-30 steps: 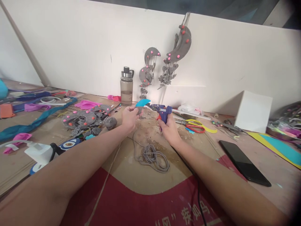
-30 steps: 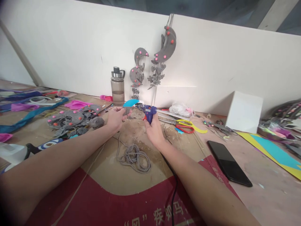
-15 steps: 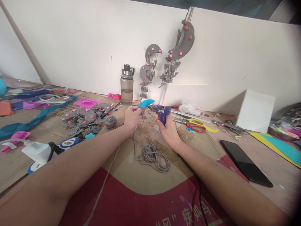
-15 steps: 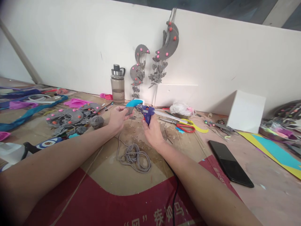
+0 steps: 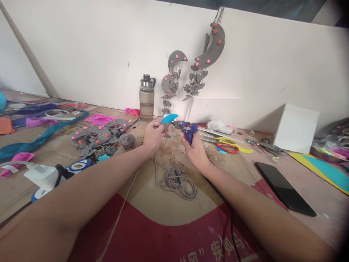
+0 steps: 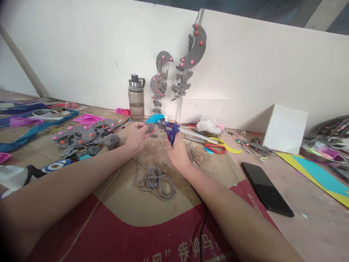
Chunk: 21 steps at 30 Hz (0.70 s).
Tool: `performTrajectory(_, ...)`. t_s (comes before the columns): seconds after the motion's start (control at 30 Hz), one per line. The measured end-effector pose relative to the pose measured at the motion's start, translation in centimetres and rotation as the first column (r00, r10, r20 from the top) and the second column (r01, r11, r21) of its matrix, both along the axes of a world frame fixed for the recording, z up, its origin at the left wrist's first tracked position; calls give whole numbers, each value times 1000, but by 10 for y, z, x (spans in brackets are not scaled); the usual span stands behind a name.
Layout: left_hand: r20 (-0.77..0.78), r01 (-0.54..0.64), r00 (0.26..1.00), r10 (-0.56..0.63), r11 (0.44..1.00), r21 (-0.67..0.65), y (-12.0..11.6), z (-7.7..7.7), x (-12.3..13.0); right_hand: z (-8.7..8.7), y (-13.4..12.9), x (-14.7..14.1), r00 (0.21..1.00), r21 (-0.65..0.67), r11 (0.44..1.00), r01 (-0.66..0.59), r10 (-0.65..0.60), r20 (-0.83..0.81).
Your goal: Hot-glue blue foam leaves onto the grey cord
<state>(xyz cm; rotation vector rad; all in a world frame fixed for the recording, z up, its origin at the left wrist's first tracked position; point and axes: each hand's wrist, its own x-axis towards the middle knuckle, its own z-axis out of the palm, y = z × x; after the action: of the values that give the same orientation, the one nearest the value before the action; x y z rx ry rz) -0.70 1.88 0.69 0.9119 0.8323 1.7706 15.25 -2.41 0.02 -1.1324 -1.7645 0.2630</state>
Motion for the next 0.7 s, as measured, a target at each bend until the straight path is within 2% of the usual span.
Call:
performTrajectory(0.27, 56, 26, 998, -26, 1000, -2, 5, -4, -3, -2, 2, 3, 998, -72, 997, 22, -26, -51)
performTrajectory(0.47, 78, -2, 997, 4, 999, -34, 8, -6, -5, -4, 1, 3, 998, -20, 1000, 6, -7, -57)
performTrajectory(0.7, 53, 20, 998, -19, 1000, -19, 6, -5, -3, 1, -3, 0, 999, -32, 999, -3, 2, -36)
